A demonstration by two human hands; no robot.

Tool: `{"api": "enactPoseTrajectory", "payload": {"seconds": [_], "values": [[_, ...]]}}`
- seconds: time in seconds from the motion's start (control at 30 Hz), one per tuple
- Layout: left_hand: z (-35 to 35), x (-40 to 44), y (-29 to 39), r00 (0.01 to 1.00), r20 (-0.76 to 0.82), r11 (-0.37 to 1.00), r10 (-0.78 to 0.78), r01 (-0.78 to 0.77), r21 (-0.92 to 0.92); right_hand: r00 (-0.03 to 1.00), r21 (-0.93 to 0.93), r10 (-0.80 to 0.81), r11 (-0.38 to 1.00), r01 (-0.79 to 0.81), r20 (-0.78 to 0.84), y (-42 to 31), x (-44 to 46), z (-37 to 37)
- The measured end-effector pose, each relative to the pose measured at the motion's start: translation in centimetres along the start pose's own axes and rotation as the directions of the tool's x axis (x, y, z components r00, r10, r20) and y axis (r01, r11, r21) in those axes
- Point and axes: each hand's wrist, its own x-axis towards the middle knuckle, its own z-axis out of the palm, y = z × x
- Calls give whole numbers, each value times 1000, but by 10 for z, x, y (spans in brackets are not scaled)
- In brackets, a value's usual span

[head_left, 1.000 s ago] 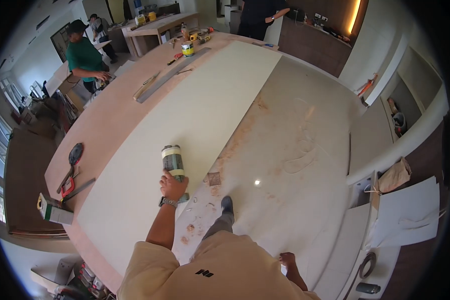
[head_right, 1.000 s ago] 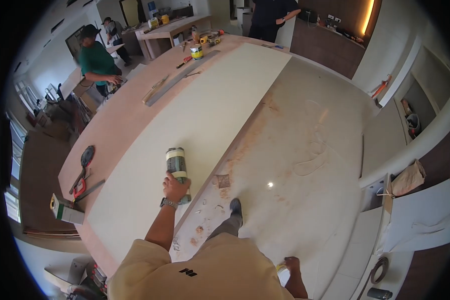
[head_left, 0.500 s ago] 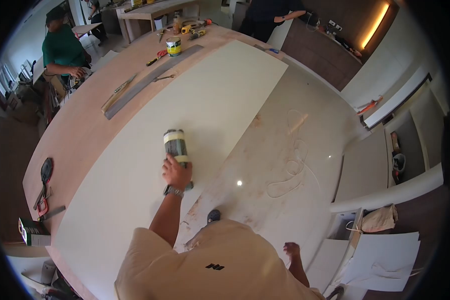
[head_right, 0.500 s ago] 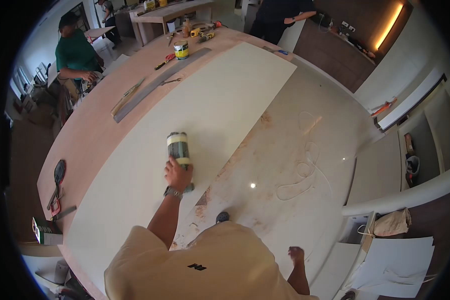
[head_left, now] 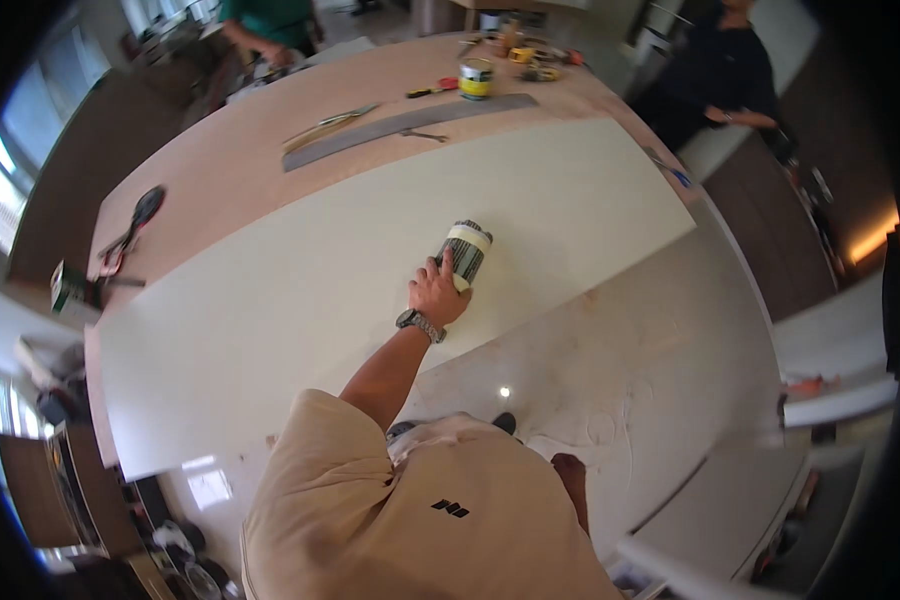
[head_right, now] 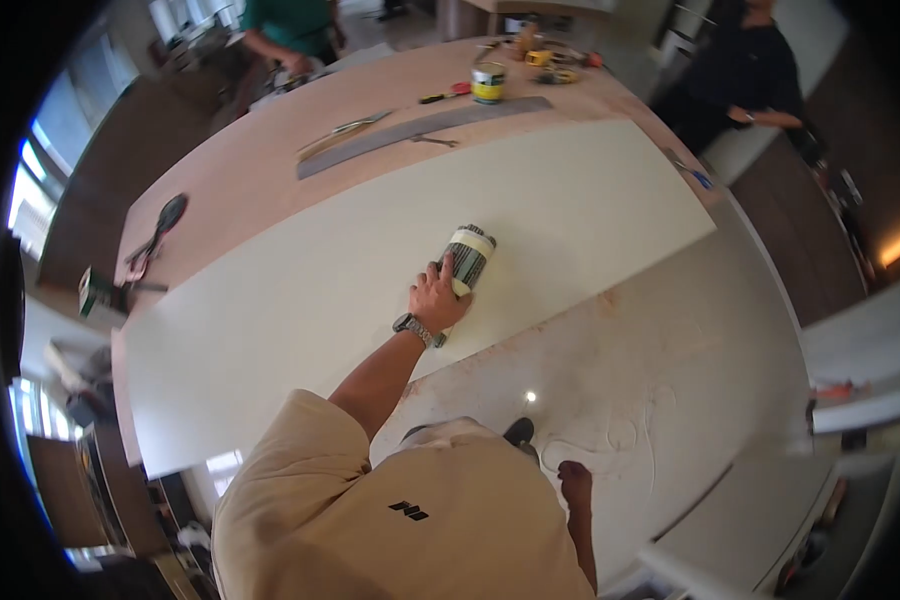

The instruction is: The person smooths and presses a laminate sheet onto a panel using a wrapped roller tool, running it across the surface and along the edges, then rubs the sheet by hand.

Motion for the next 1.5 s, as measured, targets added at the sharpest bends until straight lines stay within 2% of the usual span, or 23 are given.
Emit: {"api": "enactPoseTrajectory", "payload": {"seconds": [0.07,0.13,0.17,0.27,0.4,0.5,0.57,0.6,0.67,0.7,0.77,0.87,0.97,1.03,1.07,1.1,1.2,1.23,1.3,1.33,1.37,1.43,1.5], "values": [[-3,-17,-5,997,-26,997,-71,71,3,993,221,119,968,-115,-2,-26,58,-43],[-6,-41,-25,982,-107,988,-157,156,-23,997,91,-59,994,64,-56,-70,116,-89],[-1,-54,-42,967,-150,979,-204,201,-32,988,45,-144,988,146,-46,-67,156,-106],[-20,-101,-93,877,-228,906,-424,413,-98,963,-1,-251,968,252,-94,-161,220,-148],[-64,-157,-176,610,-257,629,-749,777,9,901,-9,-429,903,429,-63,-243,305,-145],[-77,-178,-222,410,-317,460,-855,883,-98,860,10,-509,860,509,-31,-267,382,-107],[-76,-171,-229,256,-398,345,-881,923,-169,813,-235,-581,797,557,-43,-283,414,-81],[-78,-160,-226,237,-414,329,-879,929,-168,783,-357,-620,741,568,-42,-292,430,-69],[-71,-133,-207,190,-431,287,-882,943,-171,781,-442,-624,710,548,-35,-294,462,-44],[-68,-114,-204,192,-386,279,-902,943,-181,780,-483,-625,691,538,-26,-296,472,-34],[-63,-68,-187,252,-420,359,-872,912,-198,797,-571,-600,675,466,-59,-314,471,-19],[-61,15,-153,437,-423,530,-794,837,-132,831,-634,-549,675,377,-91,-332,458,-7],[-50,99,-121,675,-373,759,-637,636,-144,853,-651,-515,675,347,-79,-340,454,-9],[-44,147,-88,786,-350,855,-509,507,-105,858,-651,-510,673,351,-65,-345,451,-13],[-35,165,-75,822,-376,892,-428,450,-31,856,-648,-513,674,356,-63,-347,450,-14],[-39,182,-63,875,-284,918,-391,394,-50,854,-644,-516,674,362,-61,-347,449,-14],[-45,190,-60,909,-239,940,-340,330,-81,834,-625,-547,676,390,-72,-338,465,-23],[-47,185,-71,910,-277,949,-310,312,-36,832,-636,-550,669,384,-76,-335,471,-27],[-63,173,-105,871,-232,899,-432,437,-35,830,-657,-551,659,365,-92,-329,481,-36],[-73,163,-135,825,-279,866,-491,496,-60,831,-663,-549,654,366,-83,-327,483,-37],[-96,154,-163,755,-262,794,-601,602,-85,834,-671,-548,645,365,-73,-326,485,-40],[-112,124,-246,582,-348,639,-735,766,-69,836,-678,-545,639,364,-65,-326,490,-44],[-140,82,-291,303,-338,375,-891,911,-171,845,-667,-531,654,356,-69,-328,487,-43]]}}
